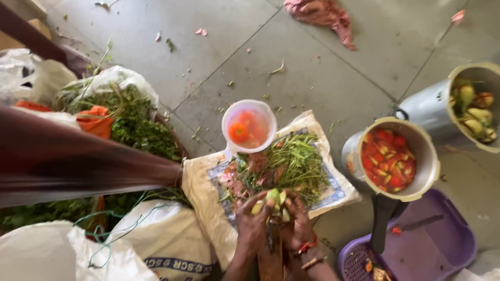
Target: The person chops small green vegetables by hand using a small knife, placing the cut pieces into a pot containing chopped tomatoes while other people assist by bringing more vegetables from bags.
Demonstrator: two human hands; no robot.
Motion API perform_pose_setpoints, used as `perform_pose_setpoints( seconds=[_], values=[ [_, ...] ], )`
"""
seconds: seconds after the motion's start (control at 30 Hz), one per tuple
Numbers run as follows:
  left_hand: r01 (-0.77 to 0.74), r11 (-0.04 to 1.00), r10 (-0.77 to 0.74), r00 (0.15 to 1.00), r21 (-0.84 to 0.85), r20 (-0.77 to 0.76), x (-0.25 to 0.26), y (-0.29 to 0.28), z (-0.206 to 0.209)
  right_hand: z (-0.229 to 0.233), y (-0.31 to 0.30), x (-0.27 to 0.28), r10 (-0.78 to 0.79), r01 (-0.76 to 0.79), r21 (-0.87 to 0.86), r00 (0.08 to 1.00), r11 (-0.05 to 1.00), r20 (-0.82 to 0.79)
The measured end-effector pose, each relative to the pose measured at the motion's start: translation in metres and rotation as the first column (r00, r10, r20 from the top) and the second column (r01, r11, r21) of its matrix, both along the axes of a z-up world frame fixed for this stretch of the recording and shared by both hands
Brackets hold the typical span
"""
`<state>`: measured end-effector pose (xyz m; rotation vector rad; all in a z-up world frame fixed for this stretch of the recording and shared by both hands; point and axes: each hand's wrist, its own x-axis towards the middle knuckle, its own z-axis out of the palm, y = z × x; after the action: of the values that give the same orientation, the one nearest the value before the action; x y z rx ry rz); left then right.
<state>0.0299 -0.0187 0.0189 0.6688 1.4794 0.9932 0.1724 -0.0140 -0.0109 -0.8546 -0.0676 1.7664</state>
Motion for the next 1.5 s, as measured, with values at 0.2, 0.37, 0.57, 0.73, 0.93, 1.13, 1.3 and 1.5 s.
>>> perform_pose_setpoints(
  seconds=[0.2,0.37,0.57,0.73,0.93,1.13,1.3,1.5],
  values=[
    [-0.122,0.987,0.127,0.991,-0.103,0.047,0.008,0.005,-0.003,0.009,0.008,-0.014,0.07,-0.152,0.164,0.903,0.975,0.423],
    [-0.137,0.98,0.105,0.972,0.143,0.21,0.002,0.017,-0.004,0.002,0.017,-0.017,0.067,-0.209,0.166,0.793,0.964,0.606],
    [-0.134,0.987,0.11,0.963,0.087,0.246,-0.002,0.021,-0.006,-0.004,0.029,-0.005,0.153,-0.286,0.132,0.785,0.949,0.601],
    [-0.187,0.979,0.158,0.95,0.084,0.268,0.007,0.017,-0.019,0.002,0.028,0.008,0.208,-0.414,0.14,0.687,0.9,0.696],
    [-0.289,0.933,0.223,0.932,0.213,0.288,0.02,0.028,-0.015,-0.005,0.04,-0.004,0.087,-0.214,0.132,0.778,0.968,0.622],
    [-0.18,0.933,0.196,0.98,0.312,-0.021,0.016,0.042,-0.004,-0.014,0.043,-0.009,0.011,-0.072,0.115,0.887,0.991,0.461],
    [-0.146,0.944,0.153,0.988,0.295,0.001,0.013,0.046,-0.019,-0.044,0.041,-0.011,-0.055,0.021,0.079,0.887,0.997,0.458],
    [-0.066,0.982,0.112,0.957,0.177,-0.268,0.009,0.03,-0.049,-0.047,0.043,-0.015,0.096,-0.074,-0.063,0.842,0.995,0.53]
  ],
)
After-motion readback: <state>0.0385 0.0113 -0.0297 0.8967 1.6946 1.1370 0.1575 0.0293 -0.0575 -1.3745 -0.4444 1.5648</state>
